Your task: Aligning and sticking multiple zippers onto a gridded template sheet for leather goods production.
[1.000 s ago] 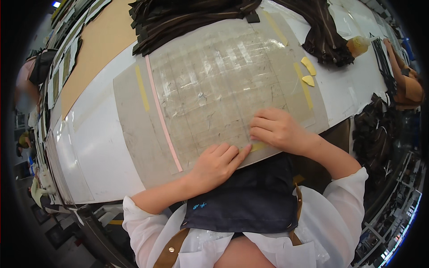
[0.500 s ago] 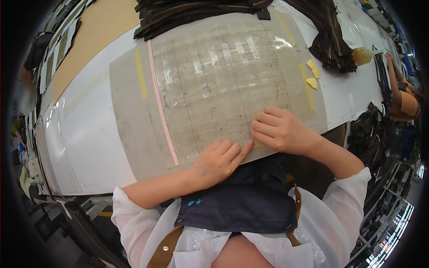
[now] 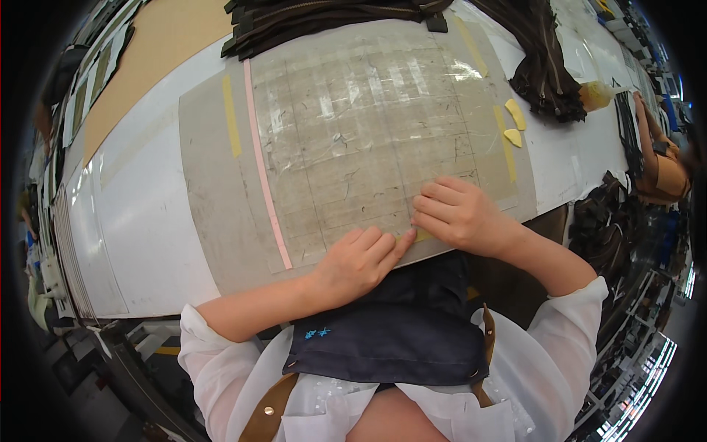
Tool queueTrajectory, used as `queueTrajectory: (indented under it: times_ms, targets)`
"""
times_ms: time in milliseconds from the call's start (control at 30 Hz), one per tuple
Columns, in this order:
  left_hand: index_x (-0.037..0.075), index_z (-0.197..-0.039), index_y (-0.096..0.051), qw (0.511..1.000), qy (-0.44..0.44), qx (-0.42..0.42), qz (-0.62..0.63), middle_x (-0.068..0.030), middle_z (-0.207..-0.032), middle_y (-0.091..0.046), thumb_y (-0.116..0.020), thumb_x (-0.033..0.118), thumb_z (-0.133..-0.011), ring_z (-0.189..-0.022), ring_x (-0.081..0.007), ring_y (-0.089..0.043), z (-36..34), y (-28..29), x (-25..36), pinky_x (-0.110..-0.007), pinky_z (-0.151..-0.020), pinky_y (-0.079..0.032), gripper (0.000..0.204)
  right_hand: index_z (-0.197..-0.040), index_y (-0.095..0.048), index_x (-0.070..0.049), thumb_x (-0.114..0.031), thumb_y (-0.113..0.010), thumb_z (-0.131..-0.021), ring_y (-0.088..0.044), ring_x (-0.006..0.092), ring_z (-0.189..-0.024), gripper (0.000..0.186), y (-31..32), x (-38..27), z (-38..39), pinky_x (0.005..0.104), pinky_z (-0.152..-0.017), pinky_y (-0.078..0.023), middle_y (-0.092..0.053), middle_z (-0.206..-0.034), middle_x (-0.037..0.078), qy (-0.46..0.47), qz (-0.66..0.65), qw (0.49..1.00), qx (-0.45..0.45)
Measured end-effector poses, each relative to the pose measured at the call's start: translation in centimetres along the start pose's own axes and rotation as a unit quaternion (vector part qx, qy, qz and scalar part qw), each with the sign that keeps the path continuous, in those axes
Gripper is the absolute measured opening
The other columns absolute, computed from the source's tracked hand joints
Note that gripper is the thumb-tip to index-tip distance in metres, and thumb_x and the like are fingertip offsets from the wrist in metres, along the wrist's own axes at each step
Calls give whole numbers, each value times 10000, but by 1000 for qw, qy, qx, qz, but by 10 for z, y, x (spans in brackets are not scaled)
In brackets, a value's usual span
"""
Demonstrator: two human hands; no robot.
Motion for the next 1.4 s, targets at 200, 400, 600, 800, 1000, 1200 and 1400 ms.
queueTrajectory:
  times_ms: [200, 400, 600, 800, 1000, 1200, 1400]
  targets:
    - [-11, -1421, -594, 1000, -2, -2, -2, -29, -888, -490, -620, 108, -805, -816, -168, -526, 0, 1, -1, -290, -694, -460, 628, -841, -604, -57, -102, -732, -750, -633, 232, -922, 164, -3, 5, -3, 353, -779, -542, -613, -906, 51, -57, -99, 993, 14]
    - [-12, -1420, -594, 1000, 3, 4, 6, -30, -884, -487, -619, 108, -805, -817, -169, -526, 1, 0, -1, -291, -708, -465, 627, -851, -599, -43, -87, -751, -752, -635, 240, -929, 187, 2, 4, -7, 355, -774, -547, -610, -905, 56, -51, -100, 994, -9]
    - [-13, -1417, -597, 1000, 8, 9, 3, -30, -881, -486, -615, 110, -810, -814, -170, -525, 2, 1, 0, -291, -711, -466, 619, -860, -595, -37, -84, -743, -753, -636, 242, -937, 189, 0, 0, -7, 361, -774, -550, -614, -924, 59, -43, -62, 997, -9]
    - [-19, -1406, -602, 1000, 6, 8, 13, -33, -879, -485, -616, 109, -808, -814, -173, -528, 1, 0, -1, -292, -717, -470, 612, -869, -609, -39, -85, -751, -750, -652, 259, -941, 191, 1, 4, -6, 378, -781, -555, -637, -948, 75, -75, -115, 990, -13]
    - [-21, -1404, -602, 1000, 9, 7, 10, -34, -879, -483, -616, 114, -810, -821, -174, -533, 1, -1, 1, -293, -718, -471, 609, -877, -623, -36, -82, -806, -760, -657, 291, -927, 223, 6, -7, -8, 388, -784, -554, -642, -942, 87, -54, -48, 997, -38]
    - [-21, -1398, -606, 1000, 7, 9, 1, -33, -875, -482, -617, 113, -810, -822, -172, -535, 2, -1, 1, -290, -715, -468, 603, -857, -606, -33, -71, -808, -758, -651, 296, -919, 228, -1, -3, -7, 382, -778, -549, -638, -935, 91, -121, -131, 984, -12]
    - [-20, -1378, -623, 1000, 4, 17, -5, -28, -865, -480, -618, 111, -809, -812, -165, -532, 1, -1, 0, -284, -701, -460, 584, -862, -600, -36, -23, -795, -764, -648, 295, -911, 219, 4, -9, -10, 387, -769, -546, -640, -923, 89, -116, -108, 987, -26]
Point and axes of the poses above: each hand's wrist, its own z-axis away from the middle knuckle, its own y-axis out of the back of the hand, x = y × z, the point moved 1 cm from there along -z, towards the middle knuckle
